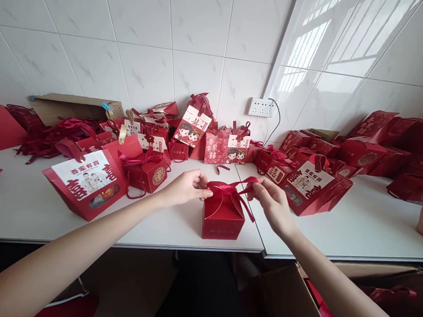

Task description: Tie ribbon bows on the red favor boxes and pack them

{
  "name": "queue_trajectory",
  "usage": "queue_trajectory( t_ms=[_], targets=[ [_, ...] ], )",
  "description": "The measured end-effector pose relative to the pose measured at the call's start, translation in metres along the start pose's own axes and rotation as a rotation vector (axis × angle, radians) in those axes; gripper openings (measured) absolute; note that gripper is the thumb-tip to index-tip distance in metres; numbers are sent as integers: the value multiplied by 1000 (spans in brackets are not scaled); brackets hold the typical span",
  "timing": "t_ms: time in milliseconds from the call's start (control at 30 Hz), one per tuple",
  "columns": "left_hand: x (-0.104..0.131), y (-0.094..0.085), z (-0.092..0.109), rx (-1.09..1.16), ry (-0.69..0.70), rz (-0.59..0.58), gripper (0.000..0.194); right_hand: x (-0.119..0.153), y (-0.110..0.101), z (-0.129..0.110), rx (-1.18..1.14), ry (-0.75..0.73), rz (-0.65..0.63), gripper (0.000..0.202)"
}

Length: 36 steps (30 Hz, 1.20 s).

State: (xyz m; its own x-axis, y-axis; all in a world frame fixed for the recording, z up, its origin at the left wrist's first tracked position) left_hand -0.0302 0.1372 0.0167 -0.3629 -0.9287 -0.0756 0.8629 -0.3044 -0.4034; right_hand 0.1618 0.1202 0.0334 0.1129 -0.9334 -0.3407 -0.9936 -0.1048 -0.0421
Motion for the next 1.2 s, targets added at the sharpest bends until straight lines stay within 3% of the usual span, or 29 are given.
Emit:
queue_trajectory(
  t_ms=[200, 367, 467, 633, 767, 967, 1200],
  targets=[
    [1, -4, 2, -116, 26, -2, 35, 0, 2, 3, -4, 27, -27, 29],
    [4, 0, 18, -286, 73, -47, 21, -6, -3, 3, -193, 42, 17, 16],
    [2, -1, 21, -115, 36, -12, 21, -8, -1, -1, -336, 49, -27, 13],
    [-2, -4, 25, 436, -11, 45, 19, -7, 0, -12, -556, 62, -69, 13],
    [-3, -15, 36, 541, 24, 122, 17, -6, -1, -18, -635, 73, -78, 18],
    [-1, -31, 44, 497, 97, 161, 15, -5, -6, -16, -441, 128, -47, 29],
    [10, -56, 39, 490, 50, 327, 24, -10, -19, -21, -247, 79, -67, 45]
  ],
)
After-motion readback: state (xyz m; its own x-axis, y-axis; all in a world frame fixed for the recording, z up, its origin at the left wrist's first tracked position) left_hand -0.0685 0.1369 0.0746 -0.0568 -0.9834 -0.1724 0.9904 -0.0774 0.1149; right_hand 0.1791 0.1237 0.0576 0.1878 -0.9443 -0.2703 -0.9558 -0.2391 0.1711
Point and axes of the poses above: each hand's wrist, its own x-axis away from the middle knuckle, its own y-axis out of the palm, z = x × y, the point moved 9 cm from there along -x, towards the middle knuckle, and after that the axes turned 5 degrees about -x, right-handed, at the moved point
